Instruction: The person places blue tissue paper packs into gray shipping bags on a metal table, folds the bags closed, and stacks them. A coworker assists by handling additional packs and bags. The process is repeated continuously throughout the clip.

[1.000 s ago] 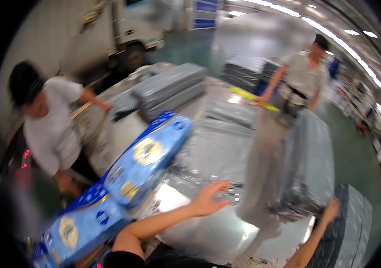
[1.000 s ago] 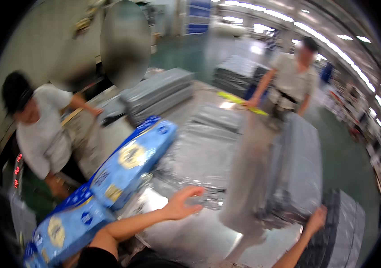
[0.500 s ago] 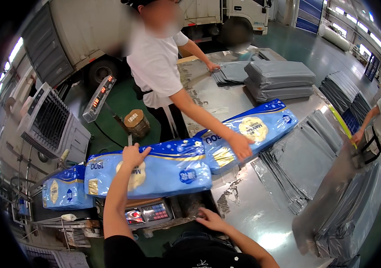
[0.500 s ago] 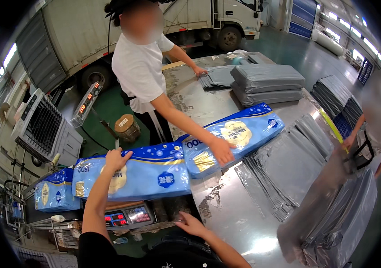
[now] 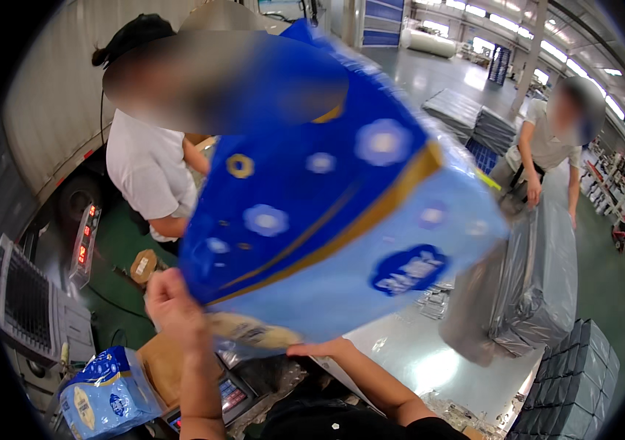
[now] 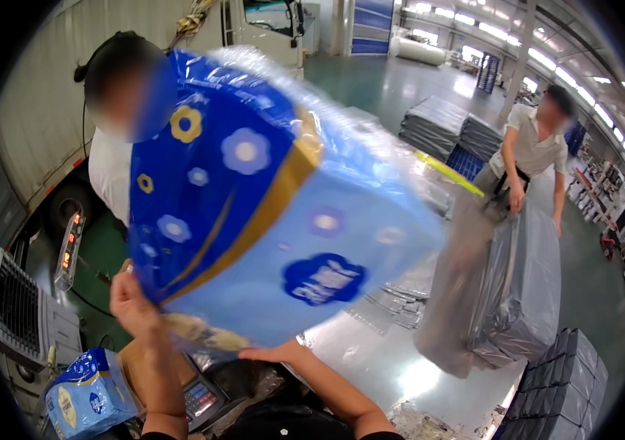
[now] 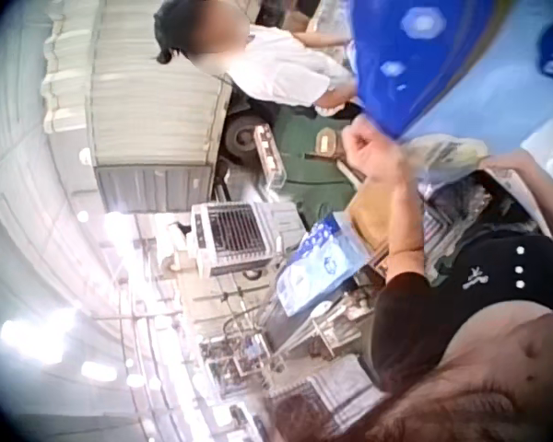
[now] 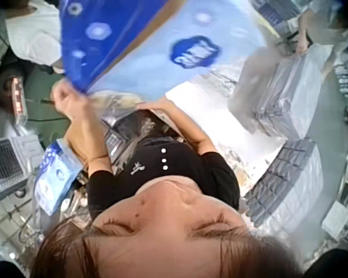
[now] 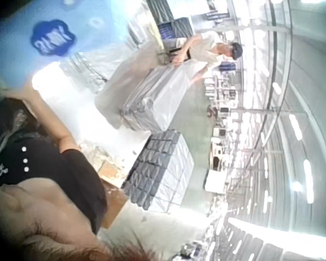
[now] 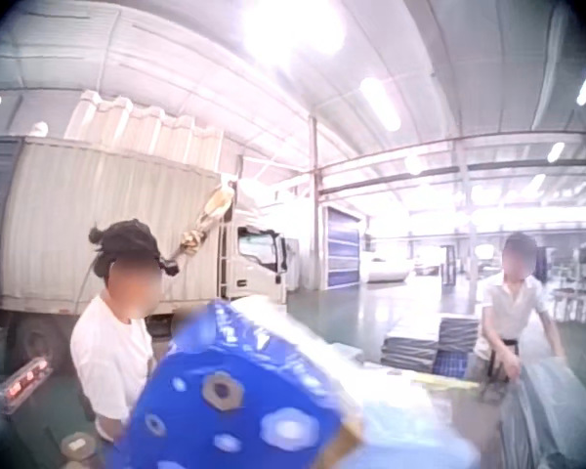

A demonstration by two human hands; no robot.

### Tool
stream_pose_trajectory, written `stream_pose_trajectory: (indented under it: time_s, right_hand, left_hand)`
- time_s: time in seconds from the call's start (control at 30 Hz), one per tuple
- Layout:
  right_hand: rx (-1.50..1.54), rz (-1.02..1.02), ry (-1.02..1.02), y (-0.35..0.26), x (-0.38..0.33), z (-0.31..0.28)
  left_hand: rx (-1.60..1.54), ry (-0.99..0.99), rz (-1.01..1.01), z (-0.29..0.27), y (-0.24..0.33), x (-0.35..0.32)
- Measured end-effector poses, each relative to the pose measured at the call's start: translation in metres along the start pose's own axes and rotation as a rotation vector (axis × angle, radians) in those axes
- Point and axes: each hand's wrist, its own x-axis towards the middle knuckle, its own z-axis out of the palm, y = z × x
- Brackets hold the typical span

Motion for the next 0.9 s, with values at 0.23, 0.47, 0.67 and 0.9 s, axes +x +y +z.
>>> stream_pose_trajectory:
  time_s: [0.23, 0.47, 0.67, 0.9]
  right_hand:
    - [0.211, 0.131, 0.649, -0.057, -0.129, -0.108]
    - [-1.144, 0.498, 1.034, -0.155, -0.241, -0.140]
    - [-0.897, 1.243, 0.888, -0.054, -0.302, -0.189]
    - [0.221, 0.725, 1.112, -0.033, -0.334, -0.234]
  left_hand:
    - [-0.551, -0.656, -0.176, 0.139, 0.051, -0.061]
    - [-0.278, -1.097, -0.024, 0.310, -0.064, -0.179]
    - [0.132, -1.432, 0.618, 0.452, -0.190, -0.260]
    - [0.286, -1.628, 1.040, 0.505, -0.216, -0.303]
